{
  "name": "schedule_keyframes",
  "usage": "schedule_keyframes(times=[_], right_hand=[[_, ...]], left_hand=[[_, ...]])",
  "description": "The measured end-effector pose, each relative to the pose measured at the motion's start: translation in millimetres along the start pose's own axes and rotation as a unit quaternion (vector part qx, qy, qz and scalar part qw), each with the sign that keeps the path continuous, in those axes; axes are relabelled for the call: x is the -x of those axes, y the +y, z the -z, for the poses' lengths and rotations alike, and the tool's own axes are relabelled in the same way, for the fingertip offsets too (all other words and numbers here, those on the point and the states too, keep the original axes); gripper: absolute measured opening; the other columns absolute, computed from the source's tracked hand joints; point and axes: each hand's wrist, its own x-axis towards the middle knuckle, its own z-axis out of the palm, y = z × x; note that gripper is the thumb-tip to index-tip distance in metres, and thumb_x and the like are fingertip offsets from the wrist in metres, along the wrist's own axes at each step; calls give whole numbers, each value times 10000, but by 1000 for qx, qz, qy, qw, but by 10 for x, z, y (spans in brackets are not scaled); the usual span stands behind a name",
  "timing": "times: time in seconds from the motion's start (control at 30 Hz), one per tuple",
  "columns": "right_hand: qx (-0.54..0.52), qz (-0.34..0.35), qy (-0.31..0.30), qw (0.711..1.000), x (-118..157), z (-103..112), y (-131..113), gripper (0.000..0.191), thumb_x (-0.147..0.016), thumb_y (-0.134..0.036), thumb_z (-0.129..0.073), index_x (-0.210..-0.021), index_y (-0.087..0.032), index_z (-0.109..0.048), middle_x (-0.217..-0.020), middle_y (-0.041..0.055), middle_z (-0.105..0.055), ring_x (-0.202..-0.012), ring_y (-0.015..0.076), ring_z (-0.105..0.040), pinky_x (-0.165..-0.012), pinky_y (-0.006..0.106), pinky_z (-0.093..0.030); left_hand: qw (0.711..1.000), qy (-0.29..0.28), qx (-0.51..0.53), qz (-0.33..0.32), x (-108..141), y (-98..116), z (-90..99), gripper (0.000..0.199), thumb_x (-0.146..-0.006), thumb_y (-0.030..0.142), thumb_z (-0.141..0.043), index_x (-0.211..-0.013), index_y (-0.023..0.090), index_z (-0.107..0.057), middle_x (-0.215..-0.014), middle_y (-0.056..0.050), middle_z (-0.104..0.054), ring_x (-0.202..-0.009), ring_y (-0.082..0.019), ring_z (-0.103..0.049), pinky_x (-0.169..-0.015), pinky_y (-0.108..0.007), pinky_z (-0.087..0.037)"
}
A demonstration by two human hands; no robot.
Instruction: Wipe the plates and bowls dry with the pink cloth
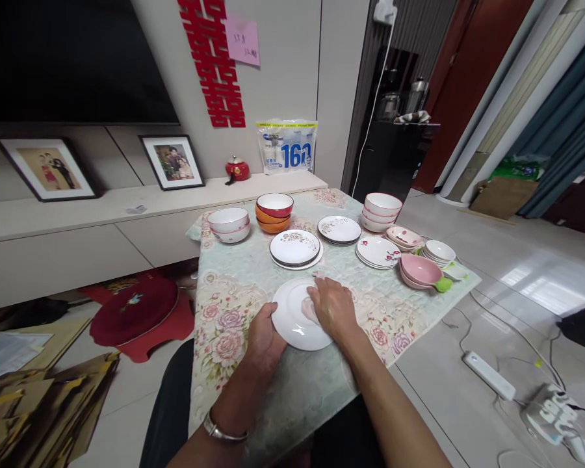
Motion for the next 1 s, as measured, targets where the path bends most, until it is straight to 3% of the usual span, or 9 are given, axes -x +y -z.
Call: schedule_keyframes(times=[0.13, 0.27, 0.4, 0.53, 0.63, 0.73, 0.87, 1.0], right_hand=[[39, -18, 13, 999, 242, -41, 79, 425, -1021, -360, -335, -1280, -112, -565, -1114, 152, -659, -1061, 272, -581, -925, 372, -409], [62, -11, 22, 998, 414, -87, -105, 477, -1011, -326, -339, -1354, -43, -512, -1281, 218, -594, -1208, 329, -504, -1005, 443, -377], [42, 60, -6, 997, 415, -112, -387, 505, -996, -375, -388, -1422, -118, -469, -1447, 180, -500, -1367, 343, -378, -1099, 524, -284], [8, 92, -49, 995, 203, -75, -501, 535, -1000, -419, -372, -1486, -195, -382, -1501, 139, -454, -1424, 321, -309, -1114, 573, -237], [-7, 74, -71, 995, 20, -16, -431, 532, -1003, -423, -366, -1480, -189, -380, -1491, 134, -467, -1427, 325, -294, -1101, 563, -258], [-2, 35, -57, 998, -53, 33, -278, 476, -1006, -408, -366, -1417, -183, -450, -1429, 146, -520, -1381, 324, -356, -1043, 513, -336], [20, -23, -21, 999, 75, 13, -66, 412, -1015, -390, -353, -1310, -167, -535, -1268, 156, -615, -1220, 293, -508, -970, 437, -398], [53, -34, 18, 998, 335, -74, -34, 453, -1016, -350, -340, -1371, -116, -498, -1361, 187, -560, -1294, 322, -452, -1037, 463, -357]], left_hand=[[1000, 4, -4, 9, 4, -2, -18, 270, -826, 190, -513, -1007, 72, -675, -752, -89, -723, -826, -253, -707, -863, -379, -542], [1000, 7, -8, 3, 20, -1, -45, 297, -889, 252, -496, -1029, 54, -667, -793, -121, -734, -843, -260, -717, -871, -383, -549], [1000, 10, -11, -7, 33, 8, -31, 262, -887, 180, -491, -1027, 45, -666, -834, -131, -741, -811, -236, -721, -870, -362, -552], [1000, -16, 9, -15, 6, 13, 1, 302, -870, 153, -492, -1097, 53, -664, -922, -132, -746, -866, -218, -717, -889, -331, -542], [999, -41, 23, -1, -24, 9, 6, 370, -877, 177, -468, -1178, 50, -642, -931, -136, -747, -886, -234, -715, -891, -359, -544], [1000, -13, 20, -3, -30, 3, -6, 392, -881, 192, -472, -1212, 52, -626, -927, -137, -748, -868, -244, -717, -887, -379, -548], [1000, 16, 12, -3, -4, 0, -30, 408, -882, 230, -492, -1220, 44, -622, -940, -151, -747, -851, -260, -715, -867, -397, -557], [1000, 25, 14, 0, 15, 2, -60, 419, -882, 253, -492, -1214, 33, -624, -913, -153, -746, -860, -276, -718, -846, -397, -566]])
